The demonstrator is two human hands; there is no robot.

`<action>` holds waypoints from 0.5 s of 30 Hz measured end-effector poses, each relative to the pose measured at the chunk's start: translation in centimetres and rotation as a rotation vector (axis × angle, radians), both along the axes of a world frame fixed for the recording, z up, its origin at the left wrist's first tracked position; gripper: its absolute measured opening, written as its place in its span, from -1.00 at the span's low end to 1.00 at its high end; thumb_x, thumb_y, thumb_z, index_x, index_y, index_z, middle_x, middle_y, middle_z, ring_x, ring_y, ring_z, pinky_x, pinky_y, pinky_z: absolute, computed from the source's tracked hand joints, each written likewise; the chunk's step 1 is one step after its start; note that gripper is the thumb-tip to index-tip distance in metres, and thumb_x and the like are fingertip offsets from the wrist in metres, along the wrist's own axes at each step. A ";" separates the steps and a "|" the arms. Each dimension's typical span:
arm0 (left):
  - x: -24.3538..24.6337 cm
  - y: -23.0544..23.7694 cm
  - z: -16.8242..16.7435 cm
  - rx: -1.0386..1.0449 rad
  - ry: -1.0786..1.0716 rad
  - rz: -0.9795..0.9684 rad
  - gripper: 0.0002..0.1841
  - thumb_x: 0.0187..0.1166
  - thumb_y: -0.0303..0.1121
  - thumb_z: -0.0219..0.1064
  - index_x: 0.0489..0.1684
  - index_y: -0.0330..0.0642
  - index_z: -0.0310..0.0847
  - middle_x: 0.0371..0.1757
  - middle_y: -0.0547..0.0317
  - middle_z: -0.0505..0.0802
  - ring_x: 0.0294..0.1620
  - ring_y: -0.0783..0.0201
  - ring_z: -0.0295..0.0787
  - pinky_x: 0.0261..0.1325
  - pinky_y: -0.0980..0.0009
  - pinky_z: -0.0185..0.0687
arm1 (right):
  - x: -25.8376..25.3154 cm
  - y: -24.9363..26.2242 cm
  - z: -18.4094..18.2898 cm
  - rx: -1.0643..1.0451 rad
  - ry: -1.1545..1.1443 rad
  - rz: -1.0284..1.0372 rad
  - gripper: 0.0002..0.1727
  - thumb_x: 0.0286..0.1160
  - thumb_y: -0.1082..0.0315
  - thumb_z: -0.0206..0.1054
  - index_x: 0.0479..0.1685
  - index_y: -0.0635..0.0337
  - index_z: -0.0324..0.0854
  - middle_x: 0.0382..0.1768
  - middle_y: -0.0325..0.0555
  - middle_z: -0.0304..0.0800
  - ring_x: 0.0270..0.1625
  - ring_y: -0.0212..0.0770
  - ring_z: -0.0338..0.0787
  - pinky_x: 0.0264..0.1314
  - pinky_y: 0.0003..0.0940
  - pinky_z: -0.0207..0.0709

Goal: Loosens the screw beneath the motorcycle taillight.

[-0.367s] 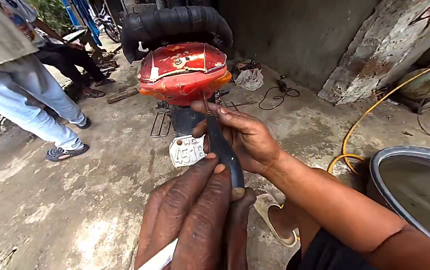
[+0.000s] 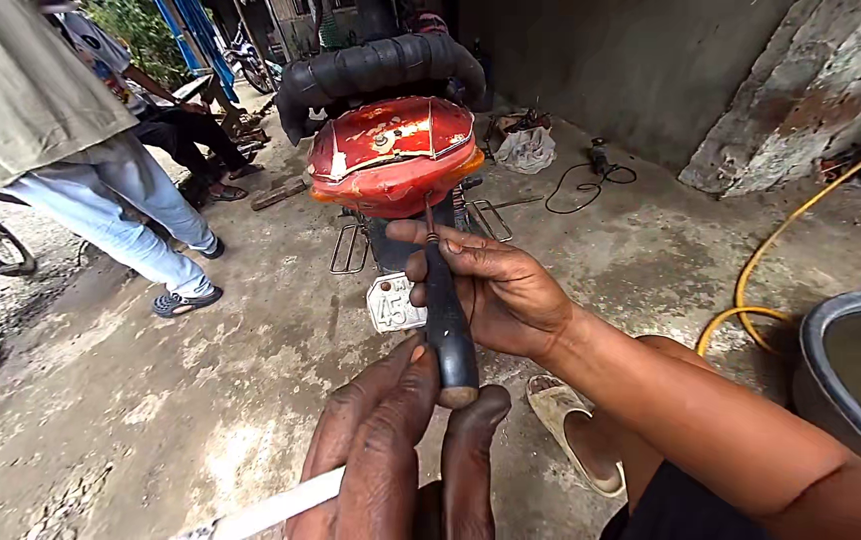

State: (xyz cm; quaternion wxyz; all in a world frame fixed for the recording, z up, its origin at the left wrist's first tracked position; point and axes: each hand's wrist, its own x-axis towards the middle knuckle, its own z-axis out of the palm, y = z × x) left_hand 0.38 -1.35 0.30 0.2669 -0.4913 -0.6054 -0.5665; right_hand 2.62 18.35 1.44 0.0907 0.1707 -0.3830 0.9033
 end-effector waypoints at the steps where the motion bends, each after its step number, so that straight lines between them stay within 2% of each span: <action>1: 0.2 0.4 -0.2 0.020 -0.023 0.004 -0.66 0.43 -0.19 0.63 -0.05 -0.24 0.76 -0.04 0.11 0.87 -0.01 0.32 0.86 -0.02 0.48 0.84 | 0.0 0.0 0.0 -0.002 -0.005 -0.024 -0.60 0.82 0.30 0.01 0.49 0.17 0.54 -0.08 0.07 0.80 -0.12 -0.11 0.87 0.01 -0.17 0.81; 3: 0.2 1.0 -0.4 0.055 -0.048 0.017 -0.62 0.38 -0.11 0.66 -0.13 -0.21 0.74 -0.15 0.17 0.85 -0.14 0.34 0.84 -0.14 0.47 0.80 | 0.1 -0.1 0.0 0.003 -0.016 -0.080 -0.69 0.82 0.26 0.09 0.30 0.16 0.62 -0.18 0.01 0.82 -0.22 -0.21 0.86 -0.14 -0.31 0.80; 4: 0.2 1.2 -0.5 0.072 -0.056 0.020 -0.59 0.35 -0.08 0.68 -0.11 -0.20 0.72 -0.14 0.18 0.85 -0.15 0.35 0.84 -0.15 0.47 0.81 | 0.0 -0.2 0.0 0.007 -0.021 -0.101 -0.72 0.81 0.26 0.12 0.24 0.17 0.63 -0.21 0.00 0.81 -0.27 -0.24 0.85 -0.19 -0.36 0.79; 7: 0.5 1.4 -0.4 0.061 -0.024 0.025 -0.46 0.31 -0.14 0.72 0.16 -0.23 0.66 0.23 0.00 0.77 0.01 0.33 0.84 -0.04 0.50 0.85 | -0.4 -0.6 0.2 0.027 -0.040 -0.188 -0.80 0.78 0.26 0.21 0.04 0.19 0.63 -0.38 -0.07 0.72 -0.45 -0.35 0.75 -0.36 -0.50 0.71; 9: 0.7 1.3 -0.1 0.005 0.056 0.046 -0.56 0.34 -0.22 0.69 0.11 -0.25 0.73 0.29 -0.08 0.78 0.15 0.32 0.82 0.08 0.54 0.81 | -0.5 -0.7 0.3 0.018 -0.044 -0.203 -0.80 0.77 0.23 0.22 0.00 0.17 0.62 -0.43 -0.12 0.66 -0.51 -0.38 0.70 -0.41 -0.52 0.68; 12: 0.6 1.1 0.2 -0.030 0.106 0.050 -0.69 0.40 -0.31 0.61 0.01 -0.27 0.78 0.16 -0.08 0.86 0.18 0.29 0.84 0.16 0.51 0.81 | -0.2 -0.4 0.7 0.011 -0.072 -0.177 -0.77 0.78 0.19 0.22 0.06 0.16 0.62 -0.42 -0.13 0.66 -0.53 -0.39 0.67 -0.44 -0.54 0.66; 15: 1.2 1.3 0.5 -0.043 0.080 0.050 -0.69 0.37 -0.30 0.63 -0.07 -0.33 0.79 0.08 -0.11 0.87 0.15 0.28 0.86 0.15 0.51 0.83 | -0.1 0.3 0.4 0.004 -0.044 -0.090 -0.65 0.84 0.15 0.09 0.29 0.16 0.60 -0.22 -0.06 0.73 -0.46 -0.37 0.69 -0.41 -0.54 0.66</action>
